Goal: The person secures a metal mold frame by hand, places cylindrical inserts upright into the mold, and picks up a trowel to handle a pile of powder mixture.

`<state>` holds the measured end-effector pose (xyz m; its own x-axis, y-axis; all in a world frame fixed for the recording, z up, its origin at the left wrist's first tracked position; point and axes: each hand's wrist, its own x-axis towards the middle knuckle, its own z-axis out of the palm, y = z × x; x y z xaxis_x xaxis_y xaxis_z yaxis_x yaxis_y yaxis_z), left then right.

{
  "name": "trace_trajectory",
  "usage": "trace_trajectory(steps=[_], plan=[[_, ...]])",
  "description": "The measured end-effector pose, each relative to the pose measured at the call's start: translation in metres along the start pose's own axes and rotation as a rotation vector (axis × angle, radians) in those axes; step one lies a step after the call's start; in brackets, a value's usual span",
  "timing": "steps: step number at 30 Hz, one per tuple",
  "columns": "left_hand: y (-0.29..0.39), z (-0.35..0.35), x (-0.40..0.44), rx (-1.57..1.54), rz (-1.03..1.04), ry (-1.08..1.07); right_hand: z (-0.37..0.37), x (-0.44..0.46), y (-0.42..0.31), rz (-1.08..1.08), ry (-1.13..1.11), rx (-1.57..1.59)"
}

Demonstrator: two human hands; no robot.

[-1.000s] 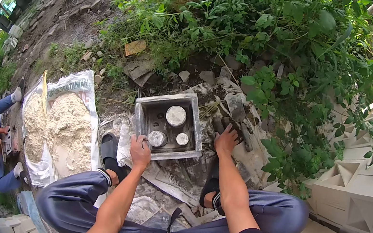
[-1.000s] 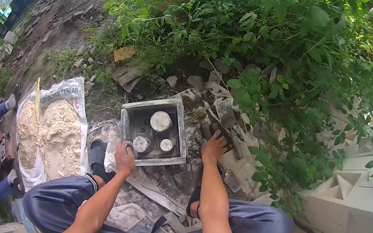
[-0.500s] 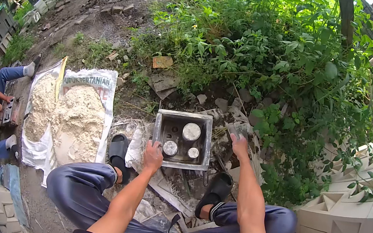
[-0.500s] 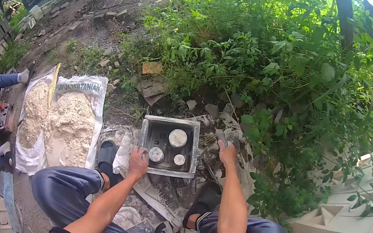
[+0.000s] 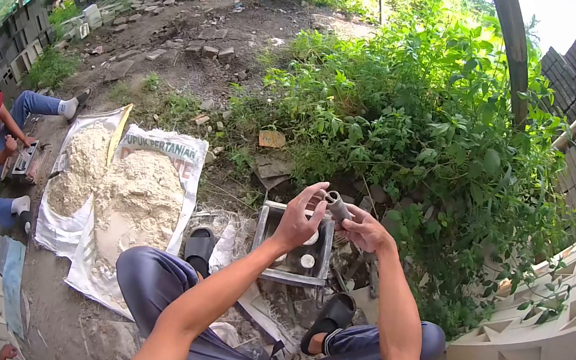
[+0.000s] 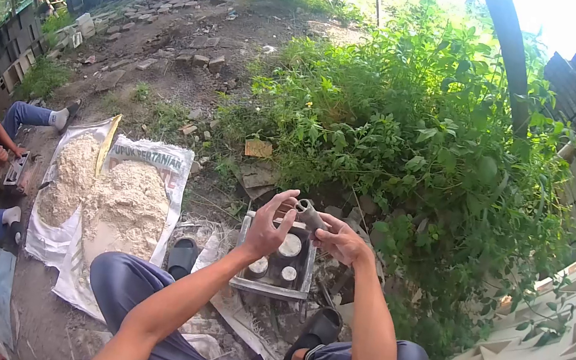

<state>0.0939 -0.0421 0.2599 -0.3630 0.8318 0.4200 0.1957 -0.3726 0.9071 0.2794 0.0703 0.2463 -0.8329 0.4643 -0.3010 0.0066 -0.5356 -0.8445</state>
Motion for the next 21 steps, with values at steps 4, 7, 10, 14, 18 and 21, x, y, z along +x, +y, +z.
trace_trajectory(steps=[4,7,10,14,18,21], plan=[[0.017,-0.035,0.014,0.166,0.108,-0.267,0.028,-0.006,-0.025,0.082,0.053,-0.244],[0.020,-0.060,0.019,0.265,-0.063,-0.514,0.054,-0.012,-0.043,0.006,0.110,-0.499],[0.022,-0.074,0.016,0.373,-0.008,-0.650,0.084,-0.015,-0.047,-0.120,0.224,-0.688],[0.013,-0.062,0.005,0.319,0.028,-0.417,0.097,0.012,-0.030,-0.275,0.302,-0.905],[-0.011,-0.076,0.012,0.393,-0.047,-0.418,0.098,0.048,-0.003,-0.308,0.301,-0.606],[-0.077,-0.098,-0.002,0.486,-0.190,-0.310,0.074,0.071,0.020,-0.170,0.299,-0.699]])
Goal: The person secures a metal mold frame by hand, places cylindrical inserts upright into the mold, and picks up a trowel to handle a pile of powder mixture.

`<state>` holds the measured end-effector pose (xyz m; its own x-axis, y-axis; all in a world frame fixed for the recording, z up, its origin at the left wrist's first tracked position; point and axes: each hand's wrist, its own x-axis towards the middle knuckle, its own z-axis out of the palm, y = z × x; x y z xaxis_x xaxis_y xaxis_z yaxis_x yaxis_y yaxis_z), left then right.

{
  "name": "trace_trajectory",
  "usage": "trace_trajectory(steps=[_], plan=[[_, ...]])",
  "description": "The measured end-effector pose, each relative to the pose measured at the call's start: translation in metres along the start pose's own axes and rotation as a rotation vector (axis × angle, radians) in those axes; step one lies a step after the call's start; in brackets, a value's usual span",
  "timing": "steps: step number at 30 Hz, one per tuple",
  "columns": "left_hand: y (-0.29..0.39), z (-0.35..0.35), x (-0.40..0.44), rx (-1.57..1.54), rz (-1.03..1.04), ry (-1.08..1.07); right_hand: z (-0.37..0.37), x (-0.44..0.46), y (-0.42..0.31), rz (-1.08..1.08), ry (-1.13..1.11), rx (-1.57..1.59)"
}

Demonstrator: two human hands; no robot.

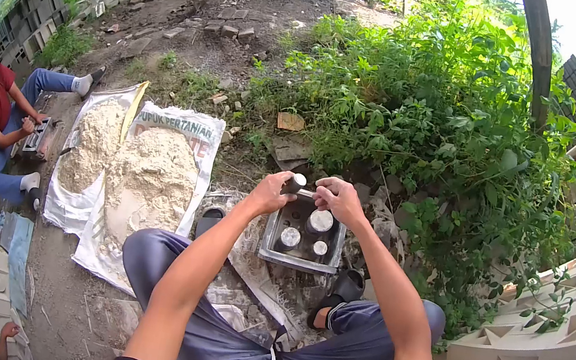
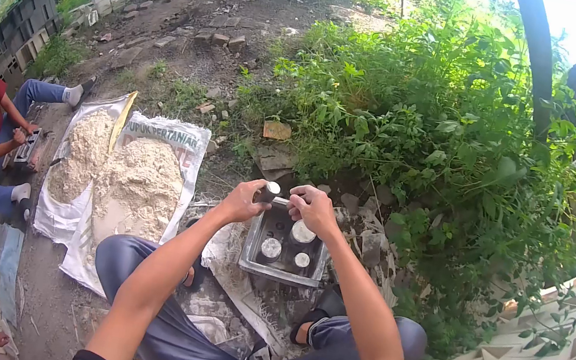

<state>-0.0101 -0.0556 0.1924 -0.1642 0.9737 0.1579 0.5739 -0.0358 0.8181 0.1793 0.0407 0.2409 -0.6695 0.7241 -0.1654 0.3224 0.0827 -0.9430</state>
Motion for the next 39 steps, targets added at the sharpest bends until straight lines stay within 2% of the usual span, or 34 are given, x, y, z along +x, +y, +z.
trace_trajectory(steps=[1,2,3,5,6,7,8,11,13,14,15,17,18,21,22,24,27,28,31,33,35,37,39], plan=[[-0.033,0.010,-0.005,0.052,-0.002,0.070,0.002,0.006,0.017,0.095,-0.025,-0.054],[-0.047,0.013,-0.012,-0.031,-0.142,0.053,0.000,0.010,0.032,0.155,-0.069,-0.082],[-0.057,0.017,-0.020,-0.034,-0.159,0.049,0.001,0.013,0.044,0.213,-0.113,-0.112],[-0.078,0.029,-0.040,-0.031,-0.293,0.218,0.010,0.018,0.064,0.223,-0.116,-0.197],[-0.105,0.042,-0.048,-0.003,-0.292,0.273,0.017,0.021,0.074,0.219,-0.109,-0.285],[-0.122,0.052,-0.055,-0.004,-0.308,0.265,0.028,0.027,0.085,0.257,-0.080,-0.222],[-0.139,0.061,-0.063,-0.019,-0.359,0.274,0.039,0.033,0.096,0.251,-0.096,-0.302],[-0.152,0.070,-0.072,-0.058,-0.435,0.230,0.071,0.053,0.121,0.294,-0.118,-0.428],[-0.170,0.089,-0.083,-0.056,-0.395,0.295,0.090,0.069,0.159,0.312,-0.044,-0.569],[-0.178,0.097,-0.085,-0.064,-0.408,0.279,0.097,0.075,0.177,0.359,-0.060,-0.427],[-0.178,0.099,-0.086,-0.067,-0.420,0.277,0.106,0.079,0.186,0.367,-0.069,-0.427],[-0.175,0.106,-0.087,-0.100,-0.442,0.327,0.121,0.087,0.205,0.495,-0.046,-0.510],[-0.172,0.107,-0.086,-0.138,-0.471,0.339,0.124,0.091,0.210,0.582,-0.107,-0.523],[-0.165,0.107,-0.083,-0.319,-0.548,0.372,0.127,0.086,0.199,0.586,-0.070,-0.448],[-0.169,0.111,-0.085,-0.322,-0.556,0.365,0.124,0.076,0.182,0.597,-0.073,-0.447],[-0.178,0.117,-0.088,-0.320,-0.569,0.424,0.118,0.053,0.147,0.530,-0.174,-0.708],[-0.174,0.124,-0.087,-0.222,-0.611,0.494,0.127,0.022,0.165,0.515,-0.138,-0.734],[-0.172,0.125,-0.088,-0.230,-0.611,0.488,0.128,0.014,0.121,0.567,-0.105,-0.672],[-0.171,0.121,-0.089,-0.228,-0.577,0.473,0.141,0.003,0.119,0.557,-0.007,-0.655],[-0.174,0.119,-0.091,-0.258,-0.613,0.436,0.154,0.006,0.149,0.527,0.022,-0.543],[-0.179,0.116,-0.093,-0.265,-0.669,0.439,0.169,0.015,0.143,0.700,0.114,-0.457],[-0.174,0.113,-0.095,-0.277,-0.727,0.426,0.176,0.019,0.131,0.756,0.149,-0.436],[-0.170,0.104,-0.095,-0.339,-0.733,0.467,0.184,0.029,0.125,0.909,0.059,-0.630]])
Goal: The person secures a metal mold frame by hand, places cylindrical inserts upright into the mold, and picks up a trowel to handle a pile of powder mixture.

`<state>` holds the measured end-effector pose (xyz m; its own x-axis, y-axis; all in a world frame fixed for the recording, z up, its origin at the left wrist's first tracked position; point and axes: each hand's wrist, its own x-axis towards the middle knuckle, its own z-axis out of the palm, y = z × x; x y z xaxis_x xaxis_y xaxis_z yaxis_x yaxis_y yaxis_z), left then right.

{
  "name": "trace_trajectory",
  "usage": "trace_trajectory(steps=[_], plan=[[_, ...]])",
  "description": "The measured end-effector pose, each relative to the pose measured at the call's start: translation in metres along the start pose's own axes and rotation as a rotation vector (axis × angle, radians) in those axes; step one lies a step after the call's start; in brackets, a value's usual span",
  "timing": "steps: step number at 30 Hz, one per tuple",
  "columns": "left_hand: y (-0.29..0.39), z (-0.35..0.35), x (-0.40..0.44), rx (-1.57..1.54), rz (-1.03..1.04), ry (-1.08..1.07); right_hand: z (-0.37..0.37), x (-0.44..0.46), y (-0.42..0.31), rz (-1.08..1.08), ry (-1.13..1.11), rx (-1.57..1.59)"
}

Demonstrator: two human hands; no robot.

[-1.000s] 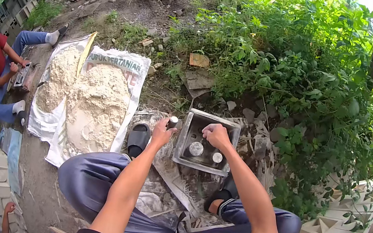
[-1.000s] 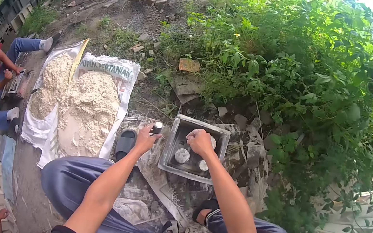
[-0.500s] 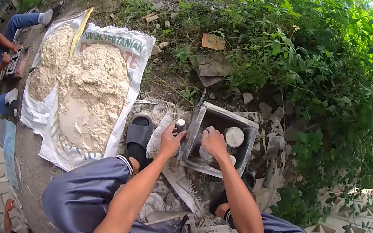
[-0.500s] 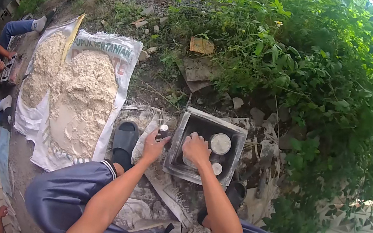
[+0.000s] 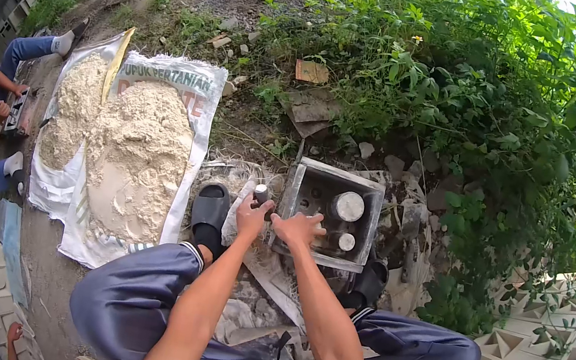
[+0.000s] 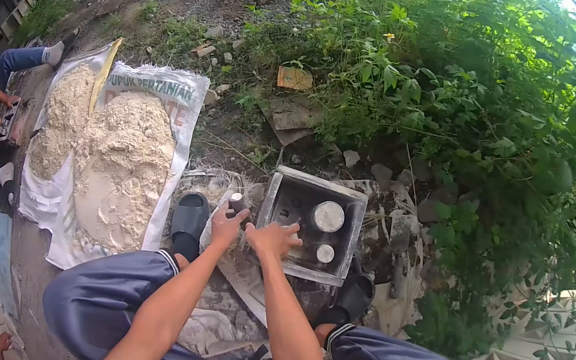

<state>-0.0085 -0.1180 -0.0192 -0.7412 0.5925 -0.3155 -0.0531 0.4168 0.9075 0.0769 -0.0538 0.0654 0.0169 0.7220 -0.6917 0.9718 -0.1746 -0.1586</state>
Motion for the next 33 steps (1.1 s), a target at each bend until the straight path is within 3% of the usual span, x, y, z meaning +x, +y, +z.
trace_trajectory(steps=[5,7,13,20,22,29,33], plan=[[-0.009,-0.014,0.001,0.189,0.140,-0.030,0.016,0.001,-0.014,0.138,0.172,0.018],[-0.008,-0.016,0.004,0.174,0.168,-0.054,0.026,0.000,0.000,-0.062,0.300,0.009],[-0.032,-0.005,0.016,0.214,0.232,-0.176,0.028,-0.001,0.012,-0.140,0.380,0.044],[-0.034,0.004,0.021,0.315,0.366,-0.364,0.000,-0.013,0.020,-0.127,0.283,0.156],[-0.037,0.006,0.029,0.428,0.500,-0.356,-0.005,-0.015,0.019,-0.109,0.251,0.152],[-0.019,0.004,0.044,0.529,0.488,-0.421,-0.021,-0.016,0.032,-0.162,0.237,0.203],[-0.027,0.011,0.045,0.561,0.682,-0.467,-0.025,-0.017,0.037,-0.185,0.206,0.263]])
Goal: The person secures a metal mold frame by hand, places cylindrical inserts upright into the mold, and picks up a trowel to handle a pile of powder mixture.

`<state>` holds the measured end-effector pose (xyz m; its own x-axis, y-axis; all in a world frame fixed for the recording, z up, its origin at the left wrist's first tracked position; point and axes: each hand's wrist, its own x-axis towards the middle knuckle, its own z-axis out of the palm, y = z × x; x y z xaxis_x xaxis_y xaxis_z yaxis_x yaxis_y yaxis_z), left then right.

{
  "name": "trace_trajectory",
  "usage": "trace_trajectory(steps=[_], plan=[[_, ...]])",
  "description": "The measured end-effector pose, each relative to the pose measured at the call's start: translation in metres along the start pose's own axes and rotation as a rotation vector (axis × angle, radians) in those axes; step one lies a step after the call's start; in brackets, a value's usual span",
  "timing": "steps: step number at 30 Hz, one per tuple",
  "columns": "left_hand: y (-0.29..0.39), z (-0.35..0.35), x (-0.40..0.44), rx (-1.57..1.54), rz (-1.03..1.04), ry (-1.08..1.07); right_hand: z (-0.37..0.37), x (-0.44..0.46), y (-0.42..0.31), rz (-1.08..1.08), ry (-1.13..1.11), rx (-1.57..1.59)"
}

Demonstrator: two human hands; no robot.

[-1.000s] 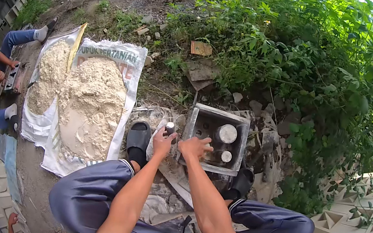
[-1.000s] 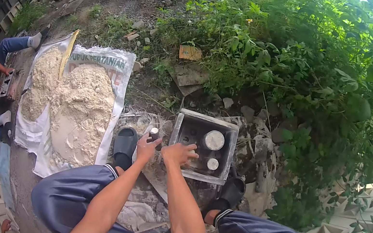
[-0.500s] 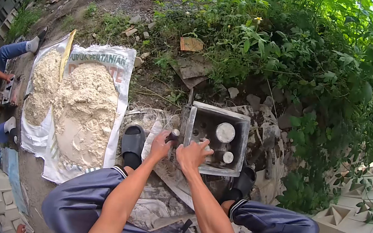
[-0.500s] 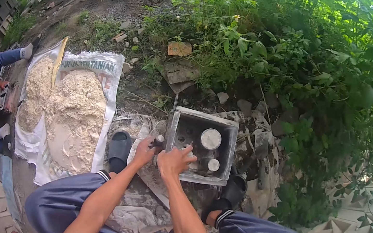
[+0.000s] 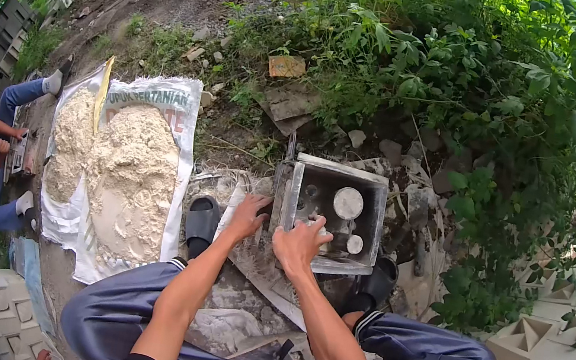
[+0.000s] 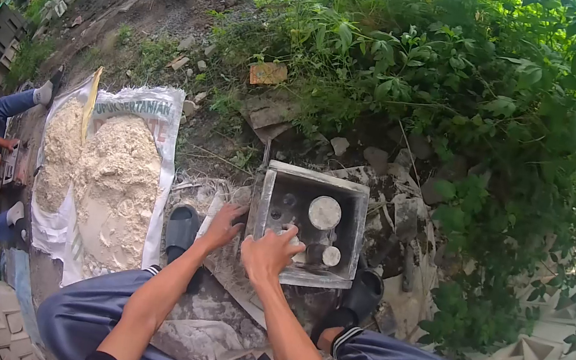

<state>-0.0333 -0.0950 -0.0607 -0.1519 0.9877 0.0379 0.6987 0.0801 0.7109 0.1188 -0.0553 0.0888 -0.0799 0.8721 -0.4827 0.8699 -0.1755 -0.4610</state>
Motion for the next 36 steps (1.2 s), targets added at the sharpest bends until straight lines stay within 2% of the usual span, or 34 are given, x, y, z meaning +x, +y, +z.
trace_trajectory(steps=[2,6,11,15,17,19,21,22,23,25,26,27,29,31,33,34,35,36], plan=[[-0.006,0.011,0.001,-0.103,0.049,0.083,-0.001,0.001,0.004,-0.002,0.013,0.010],[-0.006,0.015,0.009,-0.222,0.030,0.078,-0.011,0.002,0.004,-0.004,0.004,0.031],[-0.014,0.017,0.016,-0.019,0.046,0.081,-0.018,-0.003,0.003,-0.006,0.000,0.059],[-0.014,0.018,0.030,-0.243,-0.025,-0.117,-0.025,-0.001,0.007,-0.017,-0.010,0.075],[-0.013,0.025,0.029,-0.636,-0.215,0.037,-0.026,-0.003,0.008,-0.002,-0.018,0.078],[0.008,0.009,0.042,-0.664,-0.187,0.049,-0.026,-0.002,0.007,-0.012,0.007,0.073],[0.028,-0.011,0.053,-0.706,-0.446,0.045,-0.025,-0.001,0.009,-0.013,0.020,0.086],[0.006,-0.007,0.056,-0.820,-0.404,0.026,-0.024,-0.002,0.009,-0.020,0.025,0.095],[-0.014,-0.005,0.051,-0.805,-0.415,0.043,-0.026,-0.001,0.009,-0.005,-0.012,0.112],[-0.017,-0.024,0.044,-1.883,-0.306,-0.249,-0.027,-0.001,0.007,-0.012,-0.013,0.120],[-0.008,-0.032,0.043,-1.885,-0.421,-0.180,-0.027,-0.001,0.008,-0.036,-0.004,0.104],[0.003,-0.040,0.041,-1.873,-0.418,-0.168,-0.026,-0.001,0.007,-0.047,-0.011,0.112],[0.019,-0.046,0.037,-1.908,-0.579,-0.006,-0.027,-0.002,0.008,-0.041,-0.001,0.093],[0.020,-0.048,0.031,-1.888,-0.588,0.003,-0.027,0.000,0.009,-0.026,-0.007,0.120],[0.006,-0.041,0.026,-1.704,-0.724,-0.120,-0.022,0.001,0.012,-0.036,-0.011,0.078],[-0.003,-0.035,0.026,-1.553,-0.611,-0.200,-0.023,0.000,0.010,-0.043,-0.005,0.079],[-0.013,-0.028,0.025,-1.553,-0.601,-0.203,-0.026,0.000,0.008,-0.033,-0.013,0.106],[-0.008,-0.025,0.026,-1.162,-0.487,-0.215,-0.029,-0.001,0.008,-0.013,-0.022,0.131]])
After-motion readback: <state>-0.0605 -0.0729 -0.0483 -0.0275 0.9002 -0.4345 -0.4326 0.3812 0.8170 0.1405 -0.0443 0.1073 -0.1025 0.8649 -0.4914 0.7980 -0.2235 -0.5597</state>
